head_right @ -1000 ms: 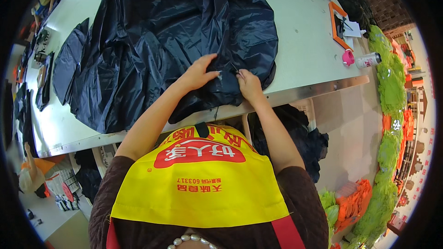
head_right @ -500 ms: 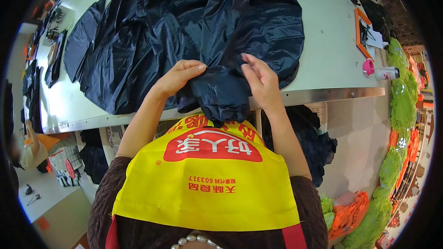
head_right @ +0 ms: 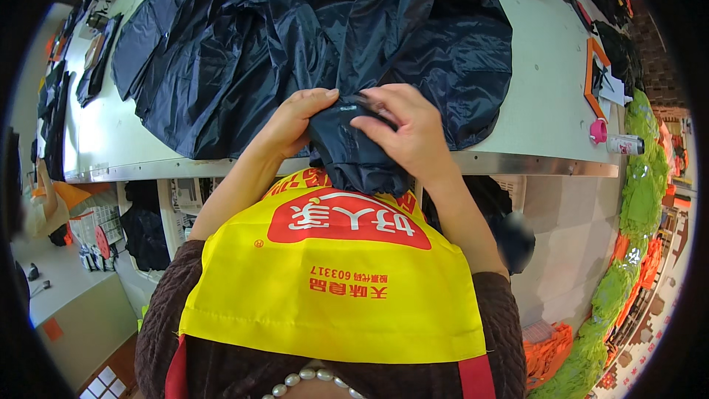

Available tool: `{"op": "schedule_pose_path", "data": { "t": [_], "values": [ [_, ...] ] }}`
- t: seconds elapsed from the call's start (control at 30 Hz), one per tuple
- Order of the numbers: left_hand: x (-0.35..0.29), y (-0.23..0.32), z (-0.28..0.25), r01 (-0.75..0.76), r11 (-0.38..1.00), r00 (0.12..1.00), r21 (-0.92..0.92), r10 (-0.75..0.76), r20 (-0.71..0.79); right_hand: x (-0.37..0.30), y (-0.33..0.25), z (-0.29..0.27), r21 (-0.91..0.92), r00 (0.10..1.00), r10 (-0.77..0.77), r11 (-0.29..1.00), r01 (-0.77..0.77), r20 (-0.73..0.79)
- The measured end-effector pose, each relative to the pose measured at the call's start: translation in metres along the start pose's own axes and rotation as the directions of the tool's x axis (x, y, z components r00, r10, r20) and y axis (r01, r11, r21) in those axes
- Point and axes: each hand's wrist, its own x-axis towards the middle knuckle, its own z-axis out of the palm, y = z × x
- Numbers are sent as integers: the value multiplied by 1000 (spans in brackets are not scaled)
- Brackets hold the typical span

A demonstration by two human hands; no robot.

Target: The person folds a black jacket on a table, aligns the edges, and places it into a small black drawstring bag. They then retrieve another jacket from a basket and repeat the folding process.

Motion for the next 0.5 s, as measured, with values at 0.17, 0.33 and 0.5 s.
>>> {"op": "schedule_pose_path", "data": {
  "t": [0.17,0.33,0.5],
  "values": [
    [4,-4,-9,-55,975,993,215,31,115,2,25,9,229,973,228,946,-231,39],
    [0,1,-11,9,996,978,92,-28,206,5,68,1,296,941,327,910,-290,-85],
    [-11,4,-19,-261,805,904,533,11,427,-34,75,7,270,903,335,874,-405,271]
  ]
}}
